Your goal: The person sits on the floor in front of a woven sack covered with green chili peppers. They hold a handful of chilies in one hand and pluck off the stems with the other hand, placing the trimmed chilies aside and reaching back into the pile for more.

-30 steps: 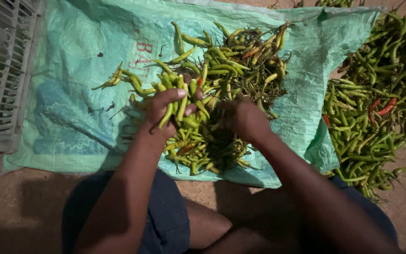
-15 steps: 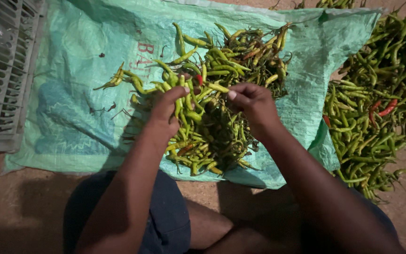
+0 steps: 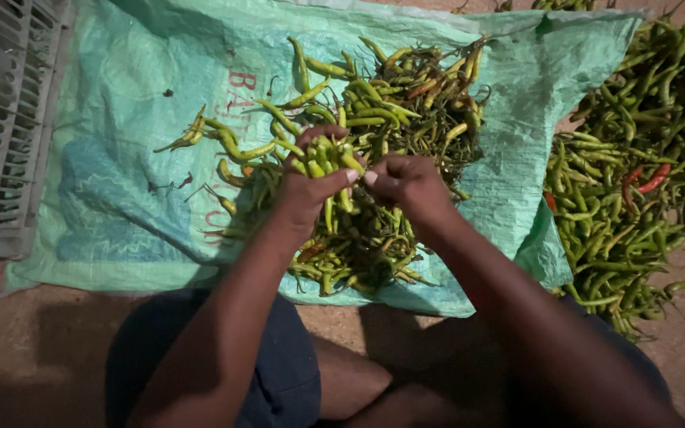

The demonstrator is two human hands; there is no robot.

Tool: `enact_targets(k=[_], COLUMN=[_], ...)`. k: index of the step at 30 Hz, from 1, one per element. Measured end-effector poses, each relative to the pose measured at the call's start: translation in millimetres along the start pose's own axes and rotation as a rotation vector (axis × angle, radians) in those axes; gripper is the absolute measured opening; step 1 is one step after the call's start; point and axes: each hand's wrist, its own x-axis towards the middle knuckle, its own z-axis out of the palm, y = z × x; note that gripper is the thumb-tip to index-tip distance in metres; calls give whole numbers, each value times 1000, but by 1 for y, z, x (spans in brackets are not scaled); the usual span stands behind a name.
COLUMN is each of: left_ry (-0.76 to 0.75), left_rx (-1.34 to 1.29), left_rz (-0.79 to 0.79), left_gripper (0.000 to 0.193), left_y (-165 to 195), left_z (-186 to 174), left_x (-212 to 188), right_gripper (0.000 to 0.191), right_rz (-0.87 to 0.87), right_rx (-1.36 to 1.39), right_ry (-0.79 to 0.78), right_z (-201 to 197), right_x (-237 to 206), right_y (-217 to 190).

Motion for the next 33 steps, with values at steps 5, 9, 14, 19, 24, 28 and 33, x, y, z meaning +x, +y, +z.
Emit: enact_targets(k=[5,9,14,19,24,28,33], left_ry=[109,122,76,97,-37,-104,-150], left_rx=[143,352,593,988,1286,1374,1418], left_rz=[55,195,241,59,382,426,557], left_gripper=[50,45,50,49,63,57,50], left_y=[-8,-3,7,17,21,19,17], left_z=[0,-7,-2,10,10,4,2], left_x=[3,6,8,-4,-5,-3,-6], right_gripper=[20,31,24,11,7,12,15], right_rz=[-450,-341,-146,-272,-271,-504,-665], right_rx=[-805,-862,-164,-245,-514,-640,-778], right_ry=[202,322,188,65,144,111,116], right_z=[3,2,-1,-2,-6,-4,-5], right_x=[-5,-3,2,0,-4,-6,-8], right_y=[5,3,-3,-3,-5,-10,-10])
